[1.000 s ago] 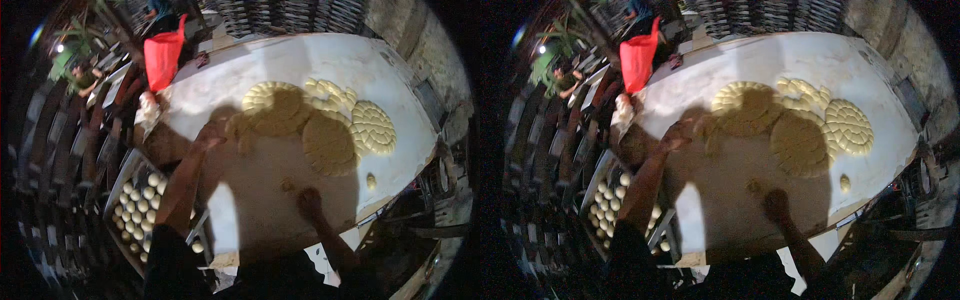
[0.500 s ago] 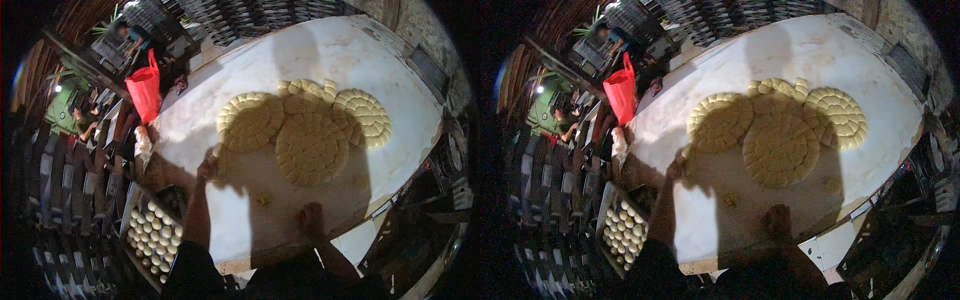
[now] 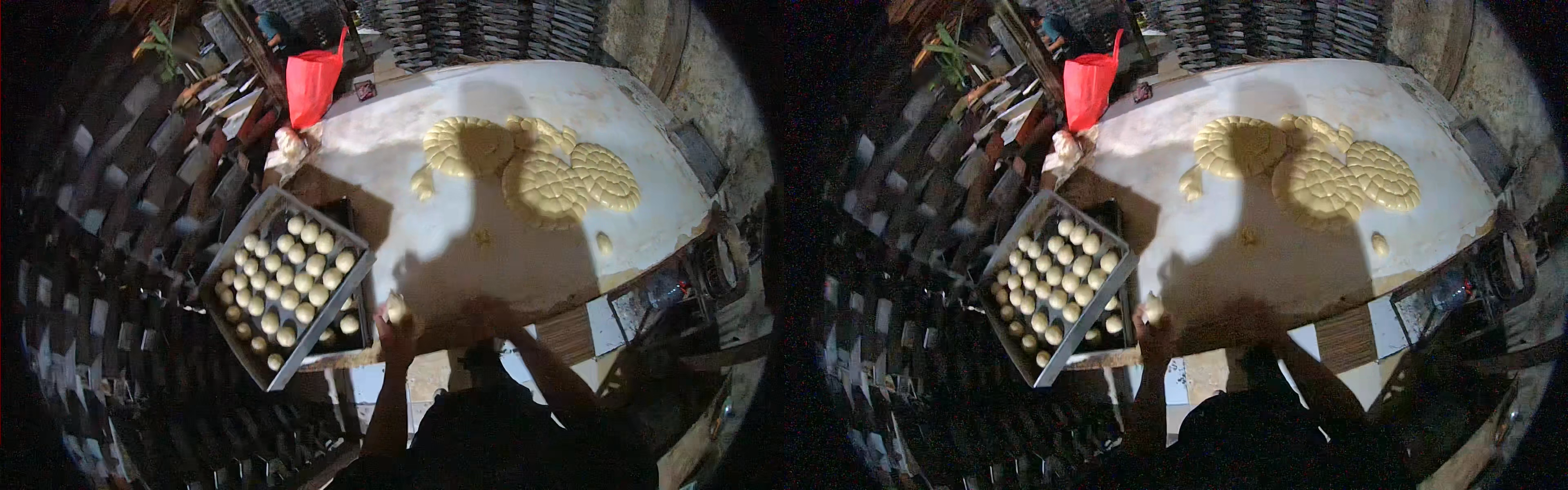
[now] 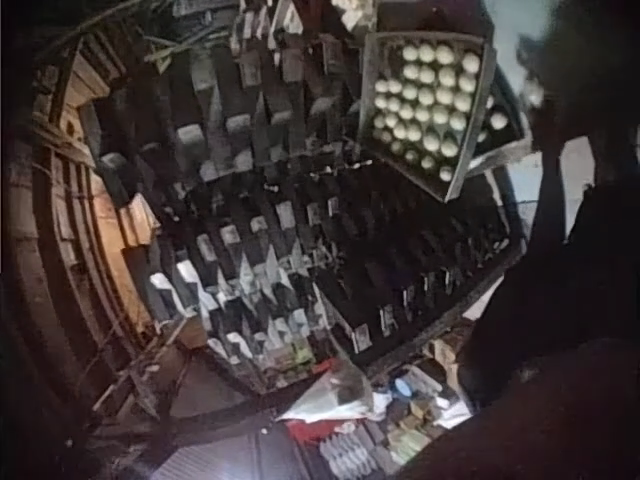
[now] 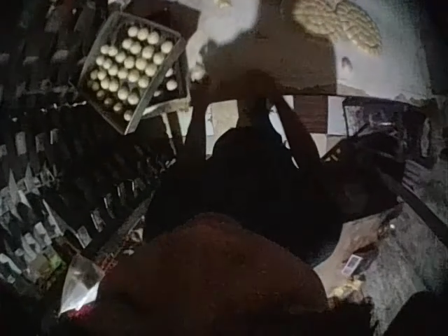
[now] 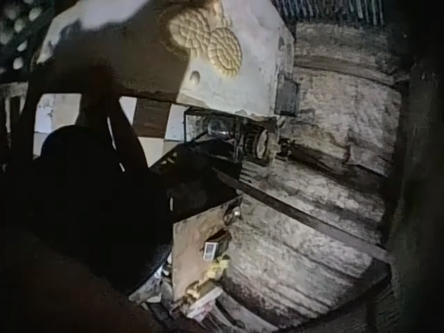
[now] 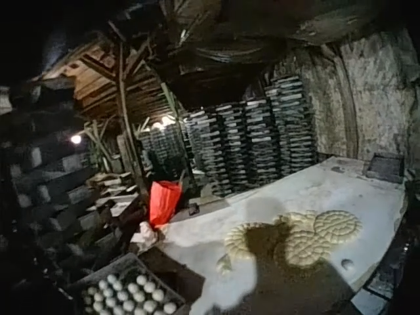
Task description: The recorder adds liquid to a large industrial mixer, checks the dough, weighs materials, and then shapes and trays small dough balls in a bakery.
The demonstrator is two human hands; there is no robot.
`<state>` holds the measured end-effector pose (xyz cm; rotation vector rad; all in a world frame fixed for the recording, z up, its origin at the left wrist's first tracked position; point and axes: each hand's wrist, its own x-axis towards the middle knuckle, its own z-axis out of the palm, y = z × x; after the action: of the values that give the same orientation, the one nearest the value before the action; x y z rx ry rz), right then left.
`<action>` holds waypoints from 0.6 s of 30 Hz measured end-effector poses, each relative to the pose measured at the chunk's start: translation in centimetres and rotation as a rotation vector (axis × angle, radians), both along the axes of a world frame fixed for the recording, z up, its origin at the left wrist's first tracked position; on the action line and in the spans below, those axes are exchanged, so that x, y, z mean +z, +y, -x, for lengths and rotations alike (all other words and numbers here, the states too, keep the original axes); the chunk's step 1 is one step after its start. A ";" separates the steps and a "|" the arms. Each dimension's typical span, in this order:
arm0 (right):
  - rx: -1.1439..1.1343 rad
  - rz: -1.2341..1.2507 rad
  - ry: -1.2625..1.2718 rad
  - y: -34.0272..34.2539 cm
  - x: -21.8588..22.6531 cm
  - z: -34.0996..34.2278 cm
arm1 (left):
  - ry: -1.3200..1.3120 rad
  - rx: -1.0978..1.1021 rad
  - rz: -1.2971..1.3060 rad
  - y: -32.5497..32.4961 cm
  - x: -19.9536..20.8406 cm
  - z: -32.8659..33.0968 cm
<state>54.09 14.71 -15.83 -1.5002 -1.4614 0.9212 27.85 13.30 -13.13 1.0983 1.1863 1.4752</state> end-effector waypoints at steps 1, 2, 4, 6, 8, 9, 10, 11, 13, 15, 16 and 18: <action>0.015 0.026 0.204 -2.9 -0.5 3.2 | -0.069 0.021 -0.122 -1.0 3.3 -2.1; 0.040 0.046 0.414 -3.7 0.3 6.9 | -0.132 0.056 -0.250 -2.3 7.0 -3.4; 0.090 0.085 0.831 -5.3 1.1 10.8 | -0.271 -0.062 -0.264 -3.6 6.0 -3.7; 0.129 0.099 0.727 -4.6 10.1 11.5 | 0.000 0.014 -0.210 -4.6 6.8 -1.6; 0.111 0.075 0.622 -4.2 13.7 10.0 | -0.043 0.062 -0.208 -4.4 9.7 -1.7; -0.009 0.058 0.673 -4.3 13.9 8.7 | -0.148 0.037 -0.144 -4.3 9.3 -1.2; -0.120 0.040 0.726 -4.0 13.7 7.4 | -0.109 0.077 -0.178 -3.6 8.9 -0.8; -0.128 0.037 0.724 -3.5 13.4 6.0 | -0.075 0.100 -0.178 -3.1 8.6 -1.0; -0.379 0.027 0.846 -2.6 12.1 2.9 | -0.077 0.124 -0.148 -2.4 8.5 -2.5; -0.525 0.016 0.914 -1.8 9.6 -1.5 | -0.201 0.133 -0.144 -0.6 4.3 -3.2; -0.561 -0.169 0.782 -1.6 7.4 -4.7 | -0.233 0.138 -0.131 0.3 3.0 -3.8; -0.573 -0.333 0.659 -1.6 5.6 -8.2 | -0.271 0.180 -0.086 1.5 -2.7 -1.8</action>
<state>62.32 13.12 -10.27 -1.1152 -0.6149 0.6753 29.67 14.75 -15.81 0.8313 1.0591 1.7655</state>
